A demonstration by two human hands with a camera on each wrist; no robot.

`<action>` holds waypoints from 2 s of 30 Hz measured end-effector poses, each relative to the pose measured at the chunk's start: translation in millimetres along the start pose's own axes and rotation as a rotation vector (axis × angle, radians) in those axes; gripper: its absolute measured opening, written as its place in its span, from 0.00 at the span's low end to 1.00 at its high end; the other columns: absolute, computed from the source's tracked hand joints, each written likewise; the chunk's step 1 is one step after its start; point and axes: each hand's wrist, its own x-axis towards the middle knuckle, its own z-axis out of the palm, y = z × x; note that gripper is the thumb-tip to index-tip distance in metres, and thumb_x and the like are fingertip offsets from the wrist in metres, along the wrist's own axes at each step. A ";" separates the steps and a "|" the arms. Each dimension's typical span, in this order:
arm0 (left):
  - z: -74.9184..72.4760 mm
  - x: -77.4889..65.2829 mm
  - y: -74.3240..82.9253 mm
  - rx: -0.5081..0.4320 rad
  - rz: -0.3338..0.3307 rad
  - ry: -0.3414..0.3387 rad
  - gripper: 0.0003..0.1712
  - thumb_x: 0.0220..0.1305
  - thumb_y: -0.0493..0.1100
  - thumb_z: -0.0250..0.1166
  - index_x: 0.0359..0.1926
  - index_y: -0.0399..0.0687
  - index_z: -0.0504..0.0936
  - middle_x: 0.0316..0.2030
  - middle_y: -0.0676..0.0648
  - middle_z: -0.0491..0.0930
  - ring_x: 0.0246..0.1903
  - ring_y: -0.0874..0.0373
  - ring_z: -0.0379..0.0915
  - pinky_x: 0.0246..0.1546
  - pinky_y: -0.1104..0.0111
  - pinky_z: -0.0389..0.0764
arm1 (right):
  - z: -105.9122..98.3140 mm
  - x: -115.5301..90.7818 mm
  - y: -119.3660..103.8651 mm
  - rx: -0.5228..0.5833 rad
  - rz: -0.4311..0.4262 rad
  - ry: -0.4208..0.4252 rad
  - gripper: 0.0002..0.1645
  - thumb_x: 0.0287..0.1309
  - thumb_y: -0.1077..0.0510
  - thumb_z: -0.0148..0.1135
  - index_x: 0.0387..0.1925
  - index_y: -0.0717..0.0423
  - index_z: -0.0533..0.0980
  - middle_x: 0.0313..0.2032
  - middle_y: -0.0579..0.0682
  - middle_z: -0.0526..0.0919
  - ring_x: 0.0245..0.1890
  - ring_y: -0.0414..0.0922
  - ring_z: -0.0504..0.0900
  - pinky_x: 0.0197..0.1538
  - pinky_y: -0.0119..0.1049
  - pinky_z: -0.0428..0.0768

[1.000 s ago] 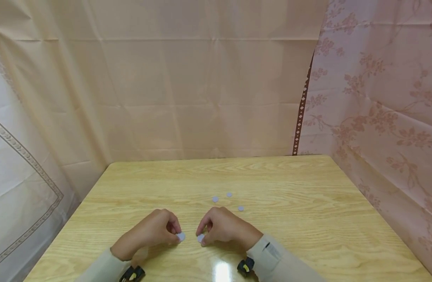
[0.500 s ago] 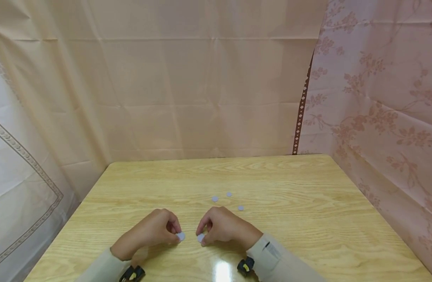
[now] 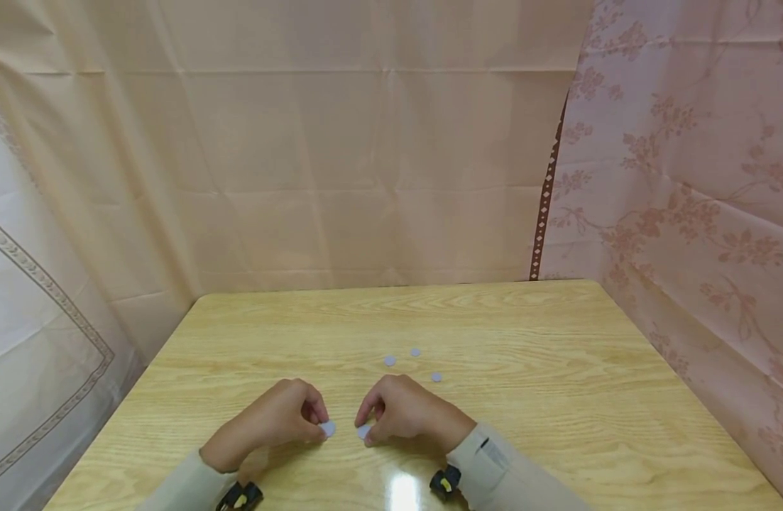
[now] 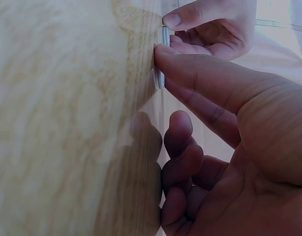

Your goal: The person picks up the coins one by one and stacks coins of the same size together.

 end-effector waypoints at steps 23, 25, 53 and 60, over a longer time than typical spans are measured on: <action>-0.7 -0.3 0.5 0.006 0.015 0.009 0.09 0.51 0.42 0.81 0.25 0.55 0.86 0.22 0.60 0.81 0.24 0.64 0.74 0.27 0.69 0.76 | -1.7 -0.2 0.8 0.010 -0.021 0.005 0.09 0.51 0.60 0.81 0.35 0.46 0.89 0.19 0.45 0.78 0.16 0.34 0.66 0.20 0.26 0.65; -0.7 -0.4 0.1 0.005 0.015 0.010 0.09 0.51 0.42 0.81 0.25 0.55 0.86 0.22 0.60 0.81 0.24 0.64 0.74 0.27 0.69 0.76 | -1.9 -0.3 1.0 0.010 -0.022 0.007 0.09 0.51 0.60 0.81 0.35 0.46 0.89 0.19 0.45 0.79 0.16 0.34 0.67 0.21 0.26 0.65; 0.9 -1.1 -1.0 0.019 0.024 -0.004 0.09 0.51 0.43 0.80 0.27 0.55 0.86 0.24 0.60 0.79 0.25 0.64 0.73 0.28 0.70 0.76 | -1.3 -1.4 2.1 0.029 -0.024 0.002 0.09 0.51 0.61 0.80 0.34 0.46 0.89 0.20 0.45 0.79 0.17 0.35 0.67 0.21 0.27 0.65; 0.3 -0.7 -1.4 0.024 0.030 -0.004 0.09 0.51 0.42 0.80 0.29 0.54 0.86 0.26 0.59 0.79 0.26 0.64 0.73 0.29 0.69 0.76 | -1.3 -0.9 2.1 0.039 -0.017 0.004 0.09 0.51 0.61 0.81 0.34 0.46 0.89 0.19 0.46 0.79 0.17 0.35 0.67 0.21 0.27 0.65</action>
